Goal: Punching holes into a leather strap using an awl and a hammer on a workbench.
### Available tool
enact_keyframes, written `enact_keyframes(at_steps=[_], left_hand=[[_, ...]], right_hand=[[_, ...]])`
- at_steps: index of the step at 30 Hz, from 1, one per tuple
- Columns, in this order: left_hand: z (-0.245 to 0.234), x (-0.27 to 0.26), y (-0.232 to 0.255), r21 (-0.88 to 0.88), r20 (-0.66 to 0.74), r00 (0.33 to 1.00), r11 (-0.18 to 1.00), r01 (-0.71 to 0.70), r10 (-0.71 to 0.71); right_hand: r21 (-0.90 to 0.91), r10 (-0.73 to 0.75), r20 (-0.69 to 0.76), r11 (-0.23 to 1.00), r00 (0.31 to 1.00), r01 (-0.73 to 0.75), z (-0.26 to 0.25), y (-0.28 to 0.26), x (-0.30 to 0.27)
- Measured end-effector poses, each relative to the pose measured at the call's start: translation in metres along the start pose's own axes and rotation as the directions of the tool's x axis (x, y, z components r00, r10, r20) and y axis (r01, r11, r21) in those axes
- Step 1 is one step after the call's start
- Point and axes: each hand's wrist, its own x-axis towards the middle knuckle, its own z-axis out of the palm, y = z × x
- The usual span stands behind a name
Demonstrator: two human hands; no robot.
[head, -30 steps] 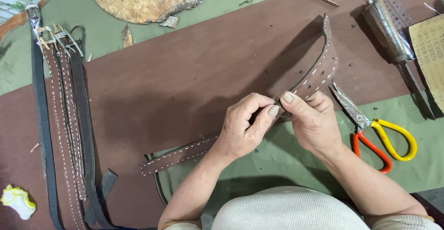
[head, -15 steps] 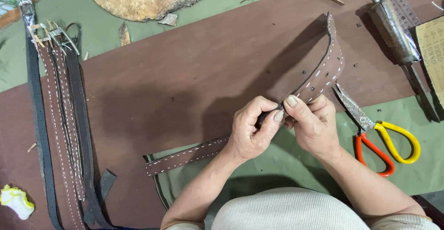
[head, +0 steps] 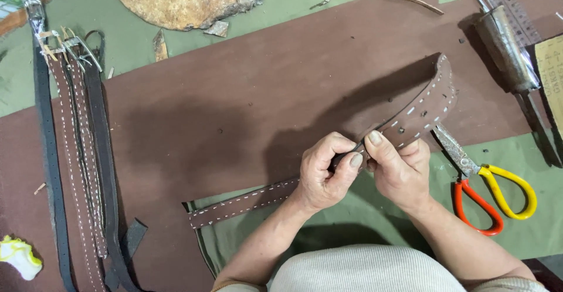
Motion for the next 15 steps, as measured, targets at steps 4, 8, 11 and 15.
enact_keyframes(at_steps=[4,8,11,15], left_hand=[[-0.001,-0.002,-0.008,-0.017,-0.009,1.000,1.000,-0.005,0.005],[-0.004,0.000,-0.011,-0.059,-0.008,1.000,0.998,-0.008,0.007],[-0.003,-0.001,-0.014,-0.075,-0.010,1.000,0.997,-0.017,0.016],[0.000,-0.004,-0.017,-0.116,-0.026,0.999,0.993,-0.025,0.023]], right_hand=[[0.002,-0.031,-0.019,1.000,0.999,0.031,0.001,0.006,0.000],[-0.009,-0.075,-0.013,0.997,0.997,0.074,0.005,0.012,0.003],[-0.016,-0.102,-0.025,0.995,0.994,0.102,0.002,0.015,0.000],[0.012,-0.144,-0.031,0.989,0.989,0.145,0.004,0.015,0.003]])
